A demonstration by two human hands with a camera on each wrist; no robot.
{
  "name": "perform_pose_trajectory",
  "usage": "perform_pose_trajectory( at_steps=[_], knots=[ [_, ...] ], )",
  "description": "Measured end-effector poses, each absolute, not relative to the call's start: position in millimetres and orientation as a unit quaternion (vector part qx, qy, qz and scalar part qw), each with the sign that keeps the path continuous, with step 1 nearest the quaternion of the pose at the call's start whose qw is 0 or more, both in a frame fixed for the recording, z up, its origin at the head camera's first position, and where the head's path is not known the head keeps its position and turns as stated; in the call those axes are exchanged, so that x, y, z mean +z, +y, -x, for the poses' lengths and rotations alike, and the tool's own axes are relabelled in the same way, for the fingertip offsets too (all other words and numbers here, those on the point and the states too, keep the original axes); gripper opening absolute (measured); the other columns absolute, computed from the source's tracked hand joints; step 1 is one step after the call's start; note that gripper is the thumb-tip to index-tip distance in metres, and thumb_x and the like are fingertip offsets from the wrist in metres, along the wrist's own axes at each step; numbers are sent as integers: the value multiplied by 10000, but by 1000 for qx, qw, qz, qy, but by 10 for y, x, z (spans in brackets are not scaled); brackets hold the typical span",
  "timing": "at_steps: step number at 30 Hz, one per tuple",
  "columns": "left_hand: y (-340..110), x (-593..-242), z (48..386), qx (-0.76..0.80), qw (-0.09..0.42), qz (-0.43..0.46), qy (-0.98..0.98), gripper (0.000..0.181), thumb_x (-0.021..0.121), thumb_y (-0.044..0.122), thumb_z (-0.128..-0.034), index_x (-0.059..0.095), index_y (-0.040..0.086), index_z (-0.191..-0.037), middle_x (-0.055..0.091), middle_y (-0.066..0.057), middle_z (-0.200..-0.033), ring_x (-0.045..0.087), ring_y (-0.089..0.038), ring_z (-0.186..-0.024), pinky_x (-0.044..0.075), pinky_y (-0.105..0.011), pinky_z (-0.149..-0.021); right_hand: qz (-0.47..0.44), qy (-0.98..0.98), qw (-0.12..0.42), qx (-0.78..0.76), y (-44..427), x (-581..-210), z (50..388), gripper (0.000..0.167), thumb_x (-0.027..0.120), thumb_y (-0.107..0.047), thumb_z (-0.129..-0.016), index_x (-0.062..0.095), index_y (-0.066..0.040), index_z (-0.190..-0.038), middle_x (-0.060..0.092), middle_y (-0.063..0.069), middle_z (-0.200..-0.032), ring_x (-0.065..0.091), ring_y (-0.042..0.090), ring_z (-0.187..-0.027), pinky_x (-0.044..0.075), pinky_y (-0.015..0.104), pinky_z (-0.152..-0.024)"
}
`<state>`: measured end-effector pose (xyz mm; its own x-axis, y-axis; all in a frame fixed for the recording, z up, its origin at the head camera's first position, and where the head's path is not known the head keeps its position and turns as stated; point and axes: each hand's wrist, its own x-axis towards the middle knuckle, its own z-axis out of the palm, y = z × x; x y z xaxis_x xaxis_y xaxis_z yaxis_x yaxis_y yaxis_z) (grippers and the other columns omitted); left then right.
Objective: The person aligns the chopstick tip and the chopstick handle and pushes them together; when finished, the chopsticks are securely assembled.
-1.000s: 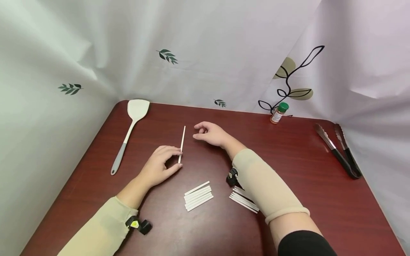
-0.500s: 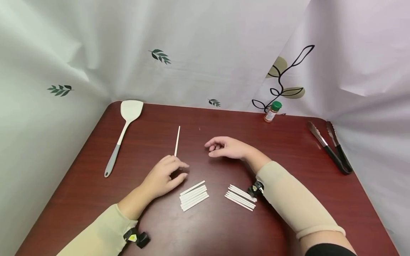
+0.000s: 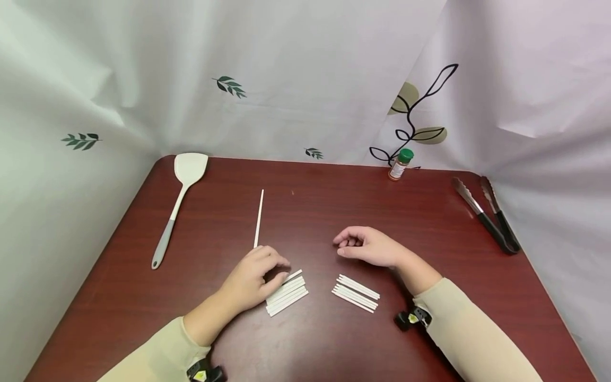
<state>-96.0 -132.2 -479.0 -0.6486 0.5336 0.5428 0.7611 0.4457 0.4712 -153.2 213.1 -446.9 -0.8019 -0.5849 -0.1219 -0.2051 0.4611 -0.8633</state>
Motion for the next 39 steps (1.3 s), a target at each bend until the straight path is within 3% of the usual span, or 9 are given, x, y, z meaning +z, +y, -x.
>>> perform_pose_trajectory(
  at_steps=[4, 12, 17, 31, 39],
  knots=[
    [-1309, -4828, 914, -353, 160, 371, -844, 186, 833, 132, -872, 777, 132, -1050, 683, 50, -1007, 638, -169, -963, 514, -377, -873, 237, 843, 174, -451, 2208, -4518, 1360, 210, 801, -225, -968, 771, -140, -1158, 722, -38, -1002, 655, 166, -923, 521, 275, -812],
    [-1282, -4845, 874, -334, 144, 340, -867, 294, 856, 197, -862, 797, 88, -1128, 684, 16, -1040, 619, -200, -1001, 509, -398, -897, 253, 864, -5, -436, 2287, -4712, 994, 174, 864, -155, -898, 779, -221, -1035, 714, -88, -1040, 611, 152, -988, 471, 293, -874],
    [-1248, -4846, 856, -328, 137, 340, -871, 254, 838, 229, -904, 816, 96, -1120, 673, 29, -1036, 615, -190, -995, 512, -399, -898, 255, 867, -78, -421, 2241, -4766, 775, 234, 901, -116, -836, 783, -207, -1017, 707, -100, -1075, 593, 143, -1032, 436, 269, -906],
    [-1239, -4842, 822, -327, 130, 337, -873, 188, 850, 236, -898, 827, 142, -1059, 667, 56, -1022, 573, -149, -948, 495, -360, -859, 252, 883, -135, -372, 2118, -4859, 634, 264, 929, -132, -799, 856, -180, -1047, 675, -59, -1100, 556, 195, -1074, 419, 339, -923],
    [-1245, -4819, 819, -326, 123, 332, -877, 203, 857, 258, -884, 826, 152, -1054, 656, 72, -1010, 557, -128, -945, 484, -346, -846, 282, 880, -125, -361, 2111, -4839, 648, 289, 917, -158, -805, 855, -223, -1079, 679, -27, -1132, 550, 209, -1097, 396, 401, -936]
  ],
)
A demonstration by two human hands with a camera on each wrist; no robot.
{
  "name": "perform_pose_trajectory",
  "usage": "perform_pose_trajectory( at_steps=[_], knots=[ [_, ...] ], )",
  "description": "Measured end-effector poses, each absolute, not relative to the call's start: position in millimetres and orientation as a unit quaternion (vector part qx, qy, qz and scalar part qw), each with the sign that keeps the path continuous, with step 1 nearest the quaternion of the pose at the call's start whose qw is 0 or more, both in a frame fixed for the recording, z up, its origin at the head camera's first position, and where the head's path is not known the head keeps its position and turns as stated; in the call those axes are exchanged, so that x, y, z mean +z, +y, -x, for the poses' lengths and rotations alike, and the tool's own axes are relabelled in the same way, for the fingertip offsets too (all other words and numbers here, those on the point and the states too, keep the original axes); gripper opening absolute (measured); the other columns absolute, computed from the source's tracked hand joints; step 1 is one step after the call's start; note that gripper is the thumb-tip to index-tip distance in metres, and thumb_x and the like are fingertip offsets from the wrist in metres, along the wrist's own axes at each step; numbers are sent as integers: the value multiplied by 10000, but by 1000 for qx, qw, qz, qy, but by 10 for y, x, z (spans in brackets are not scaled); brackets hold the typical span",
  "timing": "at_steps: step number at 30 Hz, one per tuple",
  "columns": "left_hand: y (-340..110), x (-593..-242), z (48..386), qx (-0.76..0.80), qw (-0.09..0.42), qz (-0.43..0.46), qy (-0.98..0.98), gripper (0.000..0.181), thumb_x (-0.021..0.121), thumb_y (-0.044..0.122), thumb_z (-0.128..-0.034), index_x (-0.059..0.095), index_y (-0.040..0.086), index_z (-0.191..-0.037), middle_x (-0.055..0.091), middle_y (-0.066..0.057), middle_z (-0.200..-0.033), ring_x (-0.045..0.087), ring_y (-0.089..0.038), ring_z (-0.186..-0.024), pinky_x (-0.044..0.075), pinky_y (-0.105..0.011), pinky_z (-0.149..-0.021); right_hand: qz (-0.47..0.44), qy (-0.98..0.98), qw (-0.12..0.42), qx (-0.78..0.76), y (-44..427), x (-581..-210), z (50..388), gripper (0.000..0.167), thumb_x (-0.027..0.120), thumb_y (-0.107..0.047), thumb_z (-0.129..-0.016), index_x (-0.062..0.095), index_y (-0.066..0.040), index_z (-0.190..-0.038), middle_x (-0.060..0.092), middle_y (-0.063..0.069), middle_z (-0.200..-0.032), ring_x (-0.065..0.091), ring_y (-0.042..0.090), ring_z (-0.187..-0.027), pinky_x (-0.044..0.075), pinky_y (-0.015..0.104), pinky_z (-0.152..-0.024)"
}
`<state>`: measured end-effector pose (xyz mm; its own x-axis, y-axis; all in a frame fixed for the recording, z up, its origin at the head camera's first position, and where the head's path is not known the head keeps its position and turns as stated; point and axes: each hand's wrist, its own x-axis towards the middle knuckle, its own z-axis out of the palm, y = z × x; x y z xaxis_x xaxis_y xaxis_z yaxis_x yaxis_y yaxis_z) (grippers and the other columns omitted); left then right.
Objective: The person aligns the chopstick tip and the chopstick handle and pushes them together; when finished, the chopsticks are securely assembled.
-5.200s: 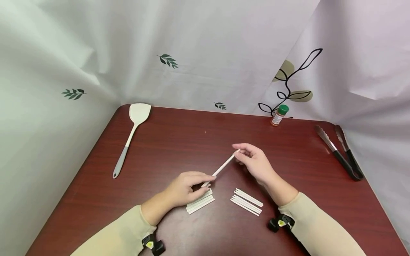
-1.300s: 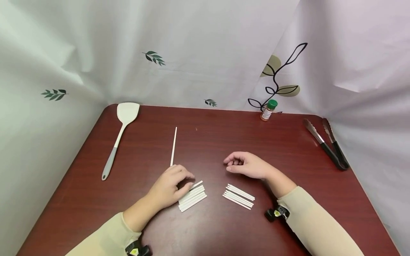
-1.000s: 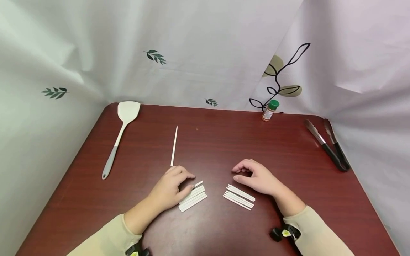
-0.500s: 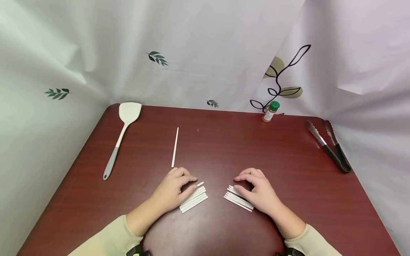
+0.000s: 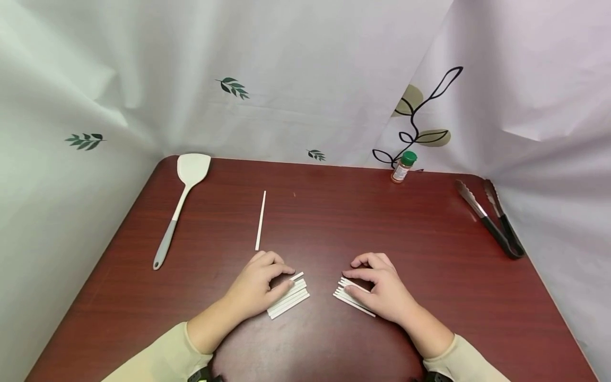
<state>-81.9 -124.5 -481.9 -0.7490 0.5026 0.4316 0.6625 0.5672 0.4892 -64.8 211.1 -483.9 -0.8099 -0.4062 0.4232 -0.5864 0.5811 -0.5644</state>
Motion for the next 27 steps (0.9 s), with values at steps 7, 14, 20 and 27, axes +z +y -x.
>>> perform_pose_trajectory(
  at_steps=[7, 14, 20, 27],
  knots=[
    [-1237, -4813, 814, -320, 120, 333, -879, 224, 877, 269, -855, 831, 165, -1049, 642, 82, -1001, 539, -121, -931, 471, -338, -848, -279, -882, 118, 362, 2113, -4840, 642, 251, 904, -137, -821, 861, -266, -1033, 681, -31, -1138, 544, 204, -1103, 376, 402, -942],
    [-1237, -4810, 815, -316, 115, 341, -878, 184, 887, 260, -857, 851, 187, -1022, 639, 135, -966, 493, -72, -872, 444, -294, -771, -272, -882, 117, 366, 2113, -4851, 652, 278, 913, -134, -810, 849, -249, -1055, 683, -66, -1131, 543, 185, -1095, 389, 373, -938],
    [-1239, -4804, 812, -320, 116, 343, -876, 136, 892, 239, -851, 855, 191, -973, 647, 130, -948, 526, -86, -879, 468, -299, -787, -259, -884, 114, 373, 2103, -4828, 647, 228, 924, -134, -806, 827, -276, -956, 687, -51, -1110, 537, 182, -1080, 403, 313, -908],
    [-1227, -4782, 799, -323, 104, 329, -882, 130, 900, 221, -851, 857, 209, -974, 660, 145, -932, 542, -75, -871, 476, -300, -782, -255, -886, 104, 373, 2097, -4815, 639, 225, 919, -124, -811, 826, -280, -943, 688, -54, -1100, 529, 179, -1086, 393, 310, -924]
  ],
)
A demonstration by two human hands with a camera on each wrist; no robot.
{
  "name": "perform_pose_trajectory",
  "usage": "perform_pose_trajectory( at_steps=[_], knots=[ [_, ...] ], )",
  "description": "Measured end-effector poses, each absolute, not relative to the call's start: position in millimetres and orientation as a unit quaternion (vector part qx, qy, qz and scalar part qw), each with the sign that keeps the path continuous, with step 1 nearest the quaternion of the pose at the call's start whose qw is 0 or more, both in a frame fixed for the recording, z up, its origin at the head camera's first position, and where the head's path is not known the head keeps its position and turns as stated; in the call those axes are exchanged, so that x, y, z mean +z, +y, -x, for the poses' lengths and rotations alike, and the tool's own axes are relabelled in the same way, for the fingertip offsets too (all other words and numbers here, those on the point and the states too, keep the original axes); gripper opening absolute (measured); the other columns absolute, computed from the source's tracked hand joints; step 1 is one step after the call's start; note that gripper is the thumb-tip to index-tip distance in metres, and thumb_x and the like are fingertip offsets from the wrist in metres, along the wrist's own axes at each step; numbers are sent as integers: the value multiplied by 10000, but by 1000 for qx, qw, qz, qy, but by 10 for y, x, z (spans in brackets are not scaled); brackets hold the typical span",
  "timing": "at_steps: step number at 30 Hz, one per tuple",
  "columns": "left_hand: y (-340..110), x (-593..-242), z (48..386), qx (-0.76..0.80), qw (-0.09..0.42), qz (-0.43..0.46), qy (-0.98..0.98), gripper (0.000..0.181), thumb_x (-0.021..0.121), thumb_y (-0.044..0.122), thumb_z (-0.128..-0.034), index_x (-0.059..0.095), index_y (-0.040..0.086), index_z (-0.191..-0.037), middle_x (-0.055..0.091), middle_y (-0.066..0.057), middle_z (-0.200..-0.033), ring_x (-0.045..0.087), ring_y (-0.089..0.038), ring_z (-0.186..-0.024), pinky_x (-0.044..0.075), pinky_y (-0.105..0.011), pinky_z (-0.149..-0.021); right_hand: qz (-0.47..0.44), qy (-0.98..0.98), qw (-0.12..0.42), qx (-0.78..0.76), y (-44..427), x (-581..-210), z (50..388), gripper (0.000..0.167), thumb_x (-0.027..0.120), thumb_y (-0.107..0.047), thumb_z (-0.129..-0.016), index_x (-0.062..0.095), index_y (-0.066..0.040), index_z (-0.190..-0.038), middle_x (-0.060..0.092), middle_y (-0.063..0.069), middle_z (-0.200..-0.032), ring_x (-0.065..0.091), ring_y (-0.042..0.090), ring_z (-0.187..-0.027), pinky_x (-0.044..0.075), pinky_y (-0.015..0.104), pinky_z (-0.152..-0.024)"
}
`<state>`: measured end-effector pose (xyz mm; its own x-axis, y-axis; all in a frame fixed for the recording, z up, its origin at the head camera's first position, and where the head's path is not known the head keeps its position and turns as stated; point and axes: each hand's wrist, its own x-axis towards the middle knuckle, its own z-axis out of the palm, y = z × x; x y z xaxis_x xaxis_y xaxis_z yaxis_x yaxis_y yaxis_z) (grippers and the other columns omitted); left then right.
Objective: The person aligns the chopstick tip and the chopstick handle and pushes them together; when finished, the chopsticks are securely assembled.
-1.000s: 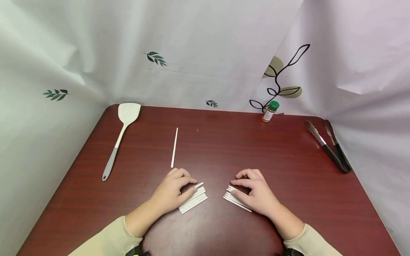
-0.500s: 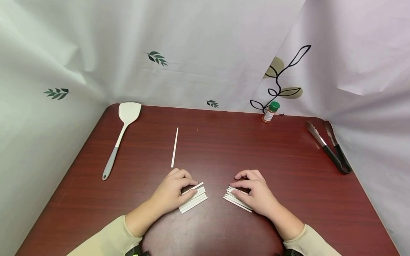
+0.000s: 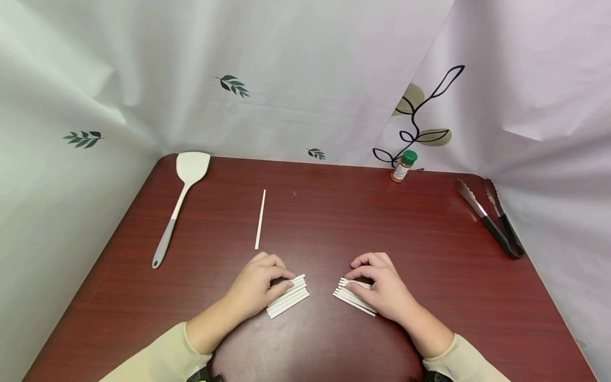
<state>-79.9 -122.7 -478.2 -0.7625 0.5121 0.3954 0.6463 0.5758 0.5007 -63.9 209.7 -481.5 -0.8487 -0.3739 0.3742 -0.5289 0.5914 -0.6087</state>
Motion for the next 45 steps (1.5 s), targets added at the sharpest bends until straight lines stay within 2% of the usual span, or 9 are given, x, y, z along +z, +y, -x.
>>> perform_pose_trajectory(
  at_steps=[7, 16, 26, 34, 39, 45],
  knots=[
    [-1210, -4754, 783, -319, 91, 314, -890, 124, 896, 202, -855, 848, 230, -966, 670, 152, -924, 554, -74, -874, 476, -310, -798, -249, -887, 99, 377, 2096, -4816, 635, 239, 924, -120, -808, 812, -289, -933, 667, -119, -1063, 520, 151, -1063, 388, 305, -915],
    [-1185, -4772, 779, -311, 99, 312, -892, 107, 896, 186, -850, 824, 204, -927, 703, 130, -913, 590, -98, -872, 492, -340, -810, -252, -883, 100, 383, 2097, -4807, 638, 250, 925, -121, -810, 785, -292, -925, 672, -142, -1023, 526, 137, -1028, 384, 308, -907],
    [-1169, -4749, 760, -306, 97, 304, -897, 100, 874, 186, -847, 790, 200, -899, 685, 120, -890, 559, -105, -845, 480, -353, -796, -251, -881, 96, 391, 2092, -4810, 645, 186, 903, -145, -833, 785, -262, -916, 669, -166, -999, 523, 137, -1013, 377, 315, -911],
    [-1157, -4625, 769, -281, 57, 298, -911, 147, 867, 232, -853, 722, 235, -830, 588, 135, -799, 484, -65, -794, 446, -331, -758, -257, -880, 95, 389, 2087, -4794, 668, 178, 895, -141, -843, 779, -256, -914, 674, -148, -994, 526, 131, -1007, 364, 326, -916],
    [-1141, -4571, 761, -258, 24, 288, -922, 175, 864, 256, -867, 698, 237, -818, 579, 135, -809, 495, -63, -787, 446, -351, -783, -254, -881, 90, 389, 2080, -4788, 658, 178, 893, -148, -856, 770, -265, -911, 679, -151, -992, 532, 116, -1019, 359, 340, -937],
    [-1124, -4591, 741, -261, 12, 274, -926, 188, 855, 278, -878, 678, 250, -819, 563, 143, -815, 475, -78, -797, 440, -345, -782, -246, -883, 95, 388, 2094, -4812, 658, 137, 865, -149, -889, 766, -233, -935, 680, -174, -992, 544, 123, -1010, 379, 336, -918]
  ],
)
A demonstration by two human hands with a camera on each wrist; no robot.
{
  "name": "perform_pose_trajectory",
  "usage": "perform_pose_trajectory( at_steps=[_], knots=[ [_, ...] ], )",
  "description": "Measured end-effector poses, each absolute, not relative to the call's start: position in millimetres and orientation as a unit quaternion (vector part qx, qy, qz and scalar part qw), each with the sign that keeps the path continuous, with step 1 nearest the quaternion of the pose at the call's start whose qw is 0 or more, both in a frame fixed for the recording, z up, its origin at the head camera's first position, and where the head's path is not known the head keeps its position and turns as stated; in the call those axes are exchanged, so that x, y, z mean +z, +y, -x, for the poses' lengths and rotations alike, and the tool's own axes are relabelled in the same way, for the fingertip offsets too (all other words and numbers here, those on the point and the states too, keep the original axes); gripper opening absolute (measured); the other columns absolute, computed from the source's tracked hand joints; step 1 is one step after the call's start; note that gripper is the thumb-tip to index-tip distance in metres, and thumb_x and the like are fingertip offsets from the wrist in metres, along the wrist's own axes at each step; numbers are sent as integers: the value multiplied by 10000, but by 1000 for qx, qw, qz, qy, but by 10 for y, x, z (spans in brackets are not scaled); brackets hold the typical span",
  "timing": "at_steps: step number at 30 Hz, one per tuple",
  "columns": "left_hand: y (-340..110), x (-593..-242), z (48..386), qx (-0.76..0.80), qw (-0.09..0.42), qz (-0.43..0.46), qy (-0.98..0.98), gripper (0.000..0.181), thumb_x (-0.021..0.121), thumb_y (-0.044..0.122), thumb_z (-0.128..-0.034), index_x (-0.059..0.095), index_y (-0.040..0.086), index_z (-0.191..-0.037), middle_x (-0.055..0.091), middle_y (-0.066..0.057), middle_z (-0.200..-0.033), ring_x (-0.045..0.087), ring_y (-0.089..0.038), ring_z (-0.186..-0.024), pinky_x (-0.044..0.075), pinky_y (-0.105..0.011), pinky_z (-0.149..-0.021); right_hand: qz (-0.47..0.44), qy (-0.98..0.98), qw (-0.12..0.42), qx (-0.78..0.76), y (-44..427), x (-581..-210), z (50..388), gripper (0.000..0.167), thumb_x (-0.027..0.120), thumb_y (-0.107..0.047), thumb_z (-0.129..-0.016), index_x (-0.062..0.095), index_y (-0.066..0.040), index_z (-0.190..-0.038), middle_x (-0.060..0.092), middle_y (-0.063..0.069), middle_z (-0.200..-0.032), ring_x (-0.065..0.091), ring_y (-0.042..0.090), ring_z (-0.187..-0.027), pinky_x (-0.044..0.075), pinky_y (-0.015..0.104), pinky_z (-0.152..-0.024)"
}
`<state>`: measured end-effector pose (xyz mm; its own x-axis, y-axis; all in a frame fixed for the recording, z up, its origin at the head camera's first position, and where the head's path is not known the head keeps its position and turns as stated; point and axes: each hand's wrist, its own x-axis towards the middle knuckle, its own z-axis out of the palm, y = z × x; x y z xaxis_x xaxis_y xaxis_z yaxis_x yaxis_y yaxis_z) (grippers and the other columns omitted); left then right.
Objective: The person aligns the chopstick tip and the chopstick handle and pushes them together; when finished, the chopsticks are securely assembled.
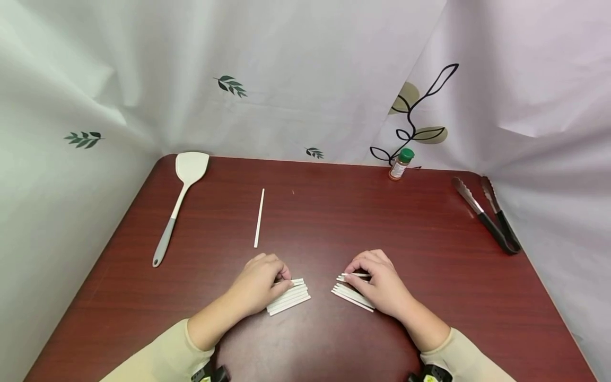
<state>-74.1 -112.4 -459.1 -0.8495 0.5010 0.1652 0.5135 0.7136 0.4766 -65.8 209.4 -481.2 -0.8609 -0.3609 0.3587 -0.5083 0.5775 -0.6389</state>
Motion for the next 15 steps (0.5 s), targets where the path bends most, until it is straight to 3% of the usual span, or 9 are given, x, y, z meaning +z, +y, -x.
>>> perform_pose_trajectory(
  at_steps=[9, 15],
  knots=[
    [-1133, -4619, 732, -269, 19, 276, -923, 201, 807, 230, -923, 637, 250, -817, 539, 157, -818, 487, -78, -808, 428, -368, -792, -186, -887, 93, 413, 2074, -4816, 646, 146, 826, -111, -932, 754, -233, -970, 675, -202, -945, 566, 99, -977, 452, 276, -819],
    [-1097, -4639, 702, -288, 21, 267, -919, 143, 735, 174, -980, 641, 238, -894, 599, 119, -898, 541, -128, -881, 457, -444, -851, -185, -882, 109, 420, 2085, -4834, 657, 59, 819, -155, -952, 771, -185, -964, 686, -192, -933, 584, 101, -950, 465, 264, -795]
  ],
)
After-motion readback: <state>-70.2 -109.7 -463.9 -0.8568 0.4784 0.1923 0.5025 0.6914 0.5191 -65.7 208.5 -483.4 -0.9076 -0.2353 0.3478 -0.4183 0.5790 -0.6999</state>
